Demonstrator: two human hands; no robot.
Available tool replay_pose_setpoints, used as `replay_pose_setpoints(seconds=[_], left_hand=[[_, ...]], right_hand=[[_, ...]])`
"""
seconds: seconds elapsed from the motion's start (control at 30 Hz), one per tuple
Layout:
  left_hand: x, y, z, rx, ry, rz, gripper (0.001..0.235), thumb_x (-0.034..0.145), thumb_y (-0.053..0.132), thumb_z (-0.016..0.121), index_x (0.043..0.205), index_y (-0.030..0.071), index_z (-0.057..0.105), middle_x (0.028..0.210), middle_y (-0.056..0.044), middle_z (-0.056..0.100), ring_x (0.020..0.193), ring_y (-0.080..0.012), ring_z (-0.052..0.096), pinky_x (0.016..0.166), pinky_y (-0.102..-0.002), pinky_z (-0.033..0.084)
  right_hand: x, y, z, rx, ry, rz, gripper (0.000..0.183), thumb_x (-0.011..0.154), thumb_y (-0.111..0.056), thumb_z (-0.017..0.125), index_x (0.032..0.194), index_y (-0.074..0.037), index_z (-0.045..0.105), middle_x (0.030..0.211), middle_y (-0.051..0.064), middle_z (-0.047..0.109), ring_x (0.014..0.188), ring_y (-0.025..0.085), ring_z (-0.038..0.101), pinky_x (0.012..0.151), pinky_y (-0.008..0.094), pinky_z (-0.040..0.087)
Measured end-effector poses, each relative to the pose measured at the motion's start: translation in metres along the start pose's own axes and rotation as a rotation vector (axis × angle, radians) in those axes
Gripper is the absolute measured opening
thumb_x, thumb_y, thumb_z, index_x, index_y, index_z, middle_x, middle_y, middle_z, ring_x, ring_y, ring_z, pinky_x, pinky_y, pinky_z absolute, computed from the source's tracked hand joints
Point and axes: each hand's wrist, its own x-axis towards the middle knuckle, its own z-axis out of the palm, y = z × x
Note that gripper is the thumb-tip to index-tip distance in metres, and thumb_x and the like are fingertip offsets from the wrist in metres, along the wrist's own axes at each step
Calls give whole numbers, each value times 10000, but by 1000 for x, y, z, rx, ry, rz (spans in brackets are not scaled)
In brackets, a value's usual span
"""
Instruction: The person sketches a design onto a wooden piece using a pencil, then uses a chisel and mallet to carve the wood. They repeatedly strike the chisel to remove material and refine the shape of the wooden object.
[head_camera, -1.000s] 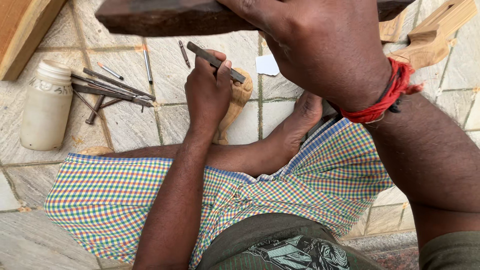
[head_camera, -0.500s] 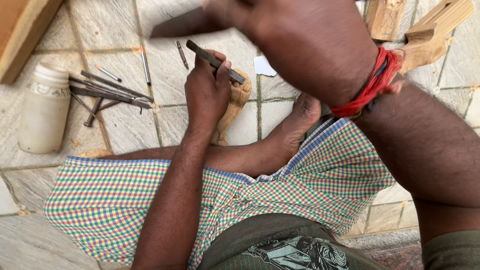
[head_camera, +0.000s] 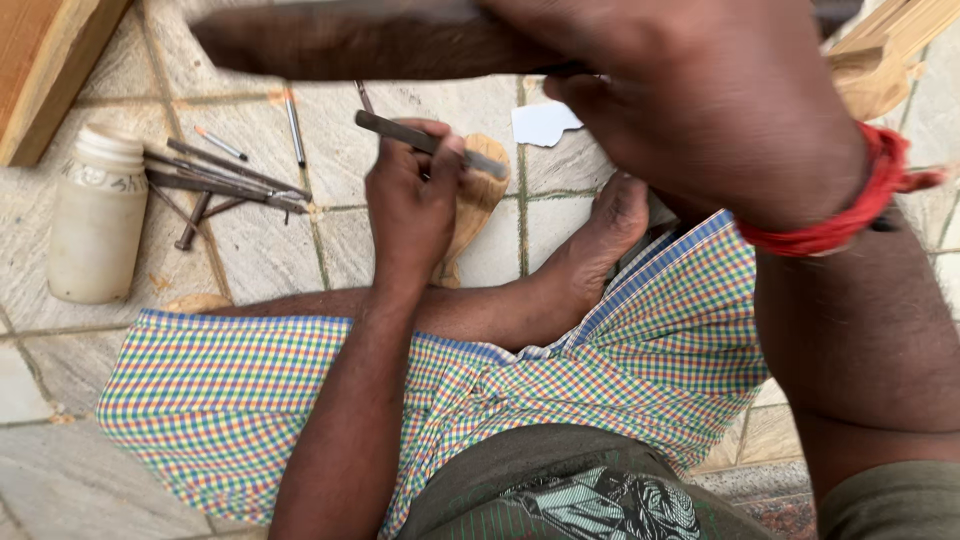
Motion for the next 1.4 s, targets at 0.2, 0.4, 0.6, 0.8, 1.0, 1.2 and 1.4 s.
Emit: replay_pose_setpoints(seconds=[0.2,0.4,0.6,0.8,1.0,1.2,1.4], left_hand=[[0,-5,7,183,32,47,208,1069,194,603,1179,20,568,872,-83,768,802,-140,800,689,-279,642],[11,1,-13,67,131,-119,189,1061,197,589,1181,52,579,961,-86,748,830,-156,801,725,-276,664],[19,-3,-26,-107,165,-105,131,1017,57,676,1125,25,611,1031,-134,737,938,-200,785,764,-295,685],[8,-10,0,-442,0,-9,243,954,-40,670,1097,69,507,1128,-94,654,1119,-193,718,980,-325,649],[5,-3,0,124,-5,222,166,1029,56,736,1108,42,591,1080,-74,664,1035,-171,717,875,-314,643],[10,-9,19,280,65,220,182,1064,126,653,1209,38,587,1045,-91,700,950,-158,772,745,-275,665],[7,-16,20,340,74,257,227,1126,135,556,1298,10,476,1026,-127,712,875,-172,814,698,-287,689]], right_hand=[[-28,3,-4,42,64,54,511,872,-69,834,1351,-63,658,1079,81,688,942,262,674,817,375,524],[-57,1,-5,315,97,356,473,922,-11,820,1353,26,629,1154,162,695,1041,280,679,889,394,553],[-106,-24,45,1515,448,1019,619,970,-60,705,1539,23,477,1167,85,707,927,120,691,804,257,592],[-148,-41,70,1607,316,1216,680,963,-50,683,1595,38,448,1168,84,699,898,106,674,747,233,570],[-150,-38,76,1572,311,1200,701,974,-49,682,1617,11,409,1173,73,700,909,94,669,739,216,567],[-151,-38,74,1556,308,1175,692,994,-41,675,1625,27,401,1202,85,695,919,84,667,737,207,565],[-149,-44,70,1501,300,1148,697,1001,-34,674,1631,48,387,1327,127,671,1059,118,664,864,240,571]])
